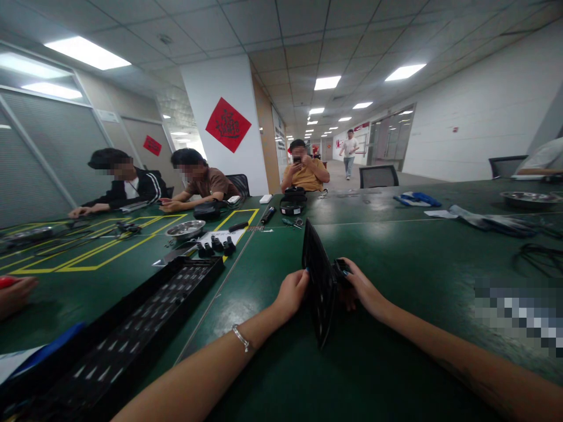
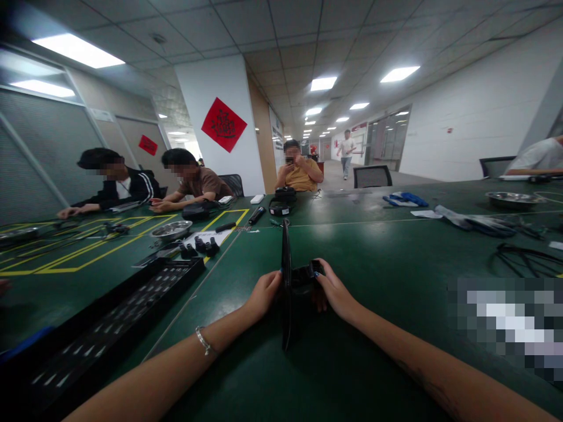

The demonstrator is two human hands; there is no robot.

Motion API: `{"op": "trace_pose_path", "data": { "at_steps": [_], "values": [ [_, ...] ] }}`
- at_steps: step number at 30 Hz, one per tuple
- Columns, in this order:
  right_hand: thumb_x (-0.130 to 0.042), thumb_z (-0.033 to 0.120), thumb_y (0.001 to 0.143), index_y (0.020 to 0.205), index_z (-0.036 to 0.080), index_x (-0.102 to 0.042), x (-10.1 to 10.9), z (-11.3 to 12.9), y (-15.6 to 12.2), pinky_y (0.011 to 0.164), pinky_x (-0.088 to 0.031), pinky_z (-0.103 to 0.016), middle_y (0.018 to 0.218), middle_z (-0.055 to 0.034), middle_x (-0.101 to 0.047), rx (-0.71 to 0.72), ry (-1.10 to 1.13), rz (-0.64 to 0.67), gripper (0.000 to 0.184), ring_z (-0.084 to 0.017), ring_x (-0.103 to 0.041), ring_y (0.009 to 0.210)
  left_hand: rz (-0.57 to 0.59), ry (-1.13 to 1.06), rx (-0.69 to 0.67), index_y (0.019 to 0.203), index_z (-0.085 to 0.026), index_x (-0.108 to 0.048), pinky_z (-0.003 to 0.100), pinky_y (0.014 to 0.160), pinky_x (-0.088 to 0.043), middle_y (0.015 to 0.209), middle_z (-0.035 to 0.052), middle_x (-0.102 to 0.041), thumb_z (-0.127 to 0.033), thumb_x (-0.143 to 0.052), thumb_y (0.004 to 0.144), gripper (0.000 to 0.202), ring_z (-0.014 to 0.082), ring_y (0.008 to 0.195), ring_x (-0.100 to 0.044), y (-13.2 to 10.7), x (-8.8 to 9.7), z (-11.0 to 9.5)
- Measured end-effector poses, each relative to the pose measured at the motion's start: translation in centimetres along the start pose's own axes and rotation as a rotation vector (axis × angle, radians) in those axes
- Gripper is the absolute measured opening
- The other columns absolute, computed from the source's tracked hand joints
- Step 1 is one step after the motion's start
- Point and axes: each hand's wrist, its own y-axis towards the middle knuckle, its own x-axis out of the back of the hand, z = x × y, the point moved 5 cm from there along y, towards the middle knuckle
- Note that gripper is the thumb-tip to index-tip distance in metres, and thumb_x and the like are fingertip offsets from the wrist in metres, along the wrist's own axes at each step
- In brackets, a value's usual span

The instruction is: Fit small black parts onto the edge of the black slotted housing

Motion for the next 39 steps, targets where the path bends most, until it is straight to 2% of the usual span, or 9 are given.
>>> {"op": "trace_pose_path", "data": {
  "at_steps": [4,8,14,22,28,34,39],
  "values": [
    [-0.033,0.046,0.085,0.128,0.022,-0.022,0.1,-0.1,0.1,0.035,-0.038,-0.019,0.057,0.0035,-0.058,-0.008,0.001,0.002,0.050,-0.013,-0.055,0.041,-0.036,0.149,-0.056,0.071,-0.015,-0.053,0.024,0.057,-0.034,0.064,0.0025,-0.053,-0.045,-0.025,0.089,0.045,0.0152,0.061,-0.048,-0.4,0.3,-1.0],
    [-0.034,0.047,0.085,0.128,0.022,-0.022,0.0,0.0,0.1,0.034,-0.038,-0.018,0.056,0.0037,-0.058,-0.005,0.004,0.005,0.051,-0.013,-0.055,0.040,-0.065,0.291,-0.094,0.072,-0.017,-0.049,0.026,0.060,-0.035,0.066,0.0037,-0.054,-0.037,-0.024,0.091,0.037,0.0161,0.061,-0.049,-0.8,0.4,-1.8],
    [-0.034,0.049,0.084,0.128,0.021,-0.021,0.0,0.2,-0.1,0.034,-0.038,-0.018,0.055,0.0041,-0.058,-0.013,0.004,-0.012,0.054,-0.013,-0.055,0.040,-0.072,0.297,-0.109,0.079,-0.019,-0.045,0.027,0.068,-0.038,0.075,0.0049,-0.055,-0.031,-0.023,0.091,0.028,0.0173,0.070,-0.051,-0.6,0.2,-1.6],
    [-0.034,0.049,0.084,0.128,0.021,-0.022,0.0,-0.2,0.1,0.033,-0.037,-0.018,0.053,0.0044,-0.057,-0.014,-0.001,-0.007,0.054,-0.013,-0.054,0.038,-0.076,0.263,-0.095,0.080,-0.017,-0.050,0.026,0.068,-0.040,0.076,0.0046,-0.058,-0.033,-0.025,0.090,0.031,0.0171,0.071,-0.054,-0.4,0.3,-1.2],
    [-0.034,0.046,0.085,0.128,0.022,-0.022,0.3,-1.0,0.5,0.033,-0.038,-0.019,0.056,0.0042,-0.058,0.016,0.021,-0.002,0.050,-0.013,-0.054,0.038,-0.048,0.237,-0.117,0.078,-0.016,-0.057,0.024,0.064,-0.039,0.074,0.0043,-0.061,-0.044,-0.021,0.091,0.047,0.0174,0.070,-0.055,-0.5,0.3,-1.4],
    [-0.033,0.047,0.086,0.128,0.023,-0.024,0.2,-0.6,0.3,0.034,-0.038,-0.019,0.058,0.0032,-0.059,0.009,0.004,0.019,0.049,-0.013,-0.056,0.041,-0.059,0.228,-0.049,0.069,-0.013,-0.058,0.023,0.056,-0.035,0.063,0.0031,-0.055,-0.053,-0.017,0.088,0.060,0.0159,0.060,-0.049,-0.4,0.4,-1.0],
    [-0.033,0.049,0.084,0.128,0.020,-0.023,0.1,-0.3,0.3,0.034,-0.037,-0.019,0.055,0.0034,-0.059,0.003,0.002,-0.001,0.053,-0.013,-0.054,0.039,-0.060,0.208,-0.048,0.068,-0.013,-0.058,0.023,0.056,-0.035,0.064,0.0031,-0.055,-0.054,-0.017,0.088,0.061,0.0157,0.060,-0.049,-0.2,0.2,-0.7]
  ]
}}
